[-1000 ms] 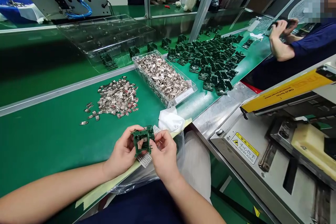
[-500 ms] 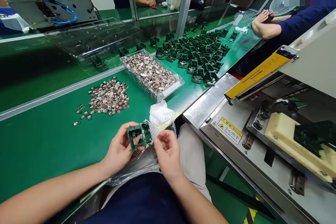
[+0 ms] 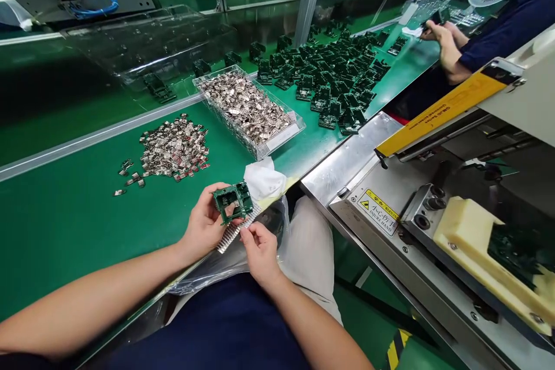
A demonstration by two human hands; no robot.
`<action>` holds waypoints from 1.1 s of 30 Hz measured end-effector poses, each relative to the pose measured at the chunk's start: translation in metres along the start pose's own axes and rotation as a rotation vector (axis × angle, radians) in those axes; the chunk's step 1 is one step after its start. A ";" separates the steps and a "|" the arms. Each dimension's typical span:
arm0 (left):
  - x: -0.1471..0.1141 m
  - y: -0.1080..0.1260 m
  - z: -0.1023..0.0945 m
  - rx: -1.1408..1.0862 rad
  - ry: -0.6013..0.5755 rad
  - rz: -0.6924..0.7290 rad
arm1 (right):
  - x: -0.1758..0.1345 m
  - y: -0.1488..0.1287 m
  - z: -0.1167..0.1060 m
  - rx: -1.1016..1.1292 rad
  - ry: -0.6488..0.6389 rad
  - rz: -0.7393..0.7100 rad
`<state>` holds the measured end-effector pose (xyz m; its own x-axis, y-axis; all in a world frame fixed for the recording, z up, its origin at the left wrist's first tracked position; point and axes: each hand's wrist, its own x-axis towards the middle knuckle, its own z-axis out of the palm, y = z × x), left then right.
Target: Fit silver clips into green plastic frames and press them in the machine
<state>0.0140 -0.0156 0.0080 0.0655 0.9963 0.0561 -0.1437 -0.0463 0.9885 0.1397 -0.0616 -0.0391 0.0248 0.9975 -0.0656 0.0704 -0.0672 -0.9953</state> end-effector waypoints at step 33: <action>-0.005 0.005 -0.013 0.261 -0.169 0.098 | 0.033 -0.078 -0.015 -0.429 0.043 -0.321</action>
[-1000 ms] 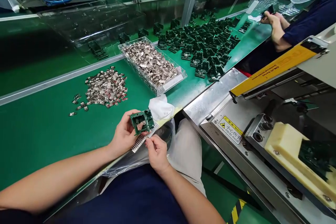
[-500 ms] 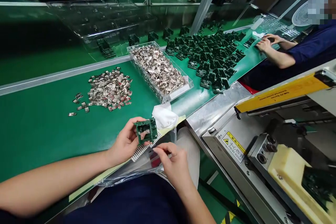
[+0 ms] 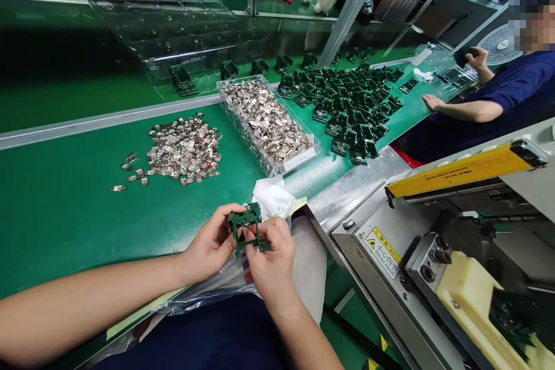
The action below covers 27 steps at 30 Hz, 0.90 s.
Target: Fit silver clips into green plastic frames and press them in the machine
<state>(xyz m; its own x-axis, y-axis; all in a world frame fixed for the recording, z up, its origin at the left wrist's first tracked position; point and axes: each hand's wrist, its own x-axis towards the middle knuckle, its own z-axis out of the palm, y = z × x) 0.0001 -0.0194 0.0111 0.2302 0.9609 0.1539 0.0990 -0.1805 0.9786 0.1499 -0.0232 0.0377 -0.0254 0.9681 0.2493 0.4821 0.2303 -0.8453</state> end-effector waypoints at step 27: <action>-0.004 -0.003 0.009 0.031 -0.027 0.008 | -0.016 0.017 -0.018 0.447 0.024 0.158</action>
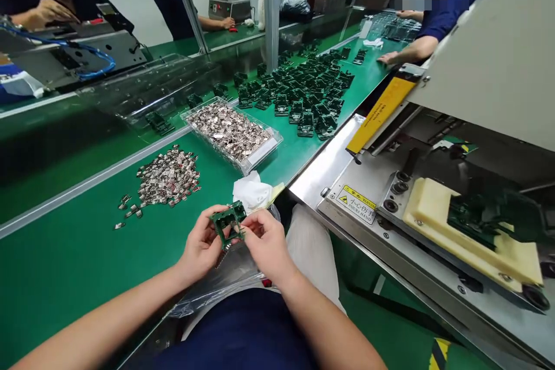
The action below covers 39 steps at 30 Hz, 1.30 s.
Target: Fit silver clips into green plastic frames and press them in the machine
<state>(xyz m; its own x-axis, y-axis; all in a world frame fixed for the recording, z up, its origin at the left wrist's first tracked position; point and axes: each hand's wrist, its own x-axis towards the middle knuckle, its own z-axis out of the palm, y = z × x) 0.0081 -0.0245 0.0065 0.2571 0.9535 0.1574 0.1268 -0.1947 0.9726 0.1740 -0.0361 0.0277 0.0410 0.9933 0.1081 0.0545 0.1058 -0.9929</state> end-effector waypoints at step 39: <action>0.119 0.048 0.092 0.131 -0.746 -0.084 | -0.062 -0.084 -0.324 -0.681 0.562 0.023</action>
<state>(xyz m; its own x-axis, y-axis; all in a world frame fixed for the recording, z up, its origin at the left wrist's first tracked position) 0.1326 0.0585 0.0562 0.8152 0.5669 -0.1186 0.2752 -0.1990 0.9406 0.4903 -0.1215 0.1210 0.5241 0.8060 0.2752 0.6232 -0.1427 -0.7689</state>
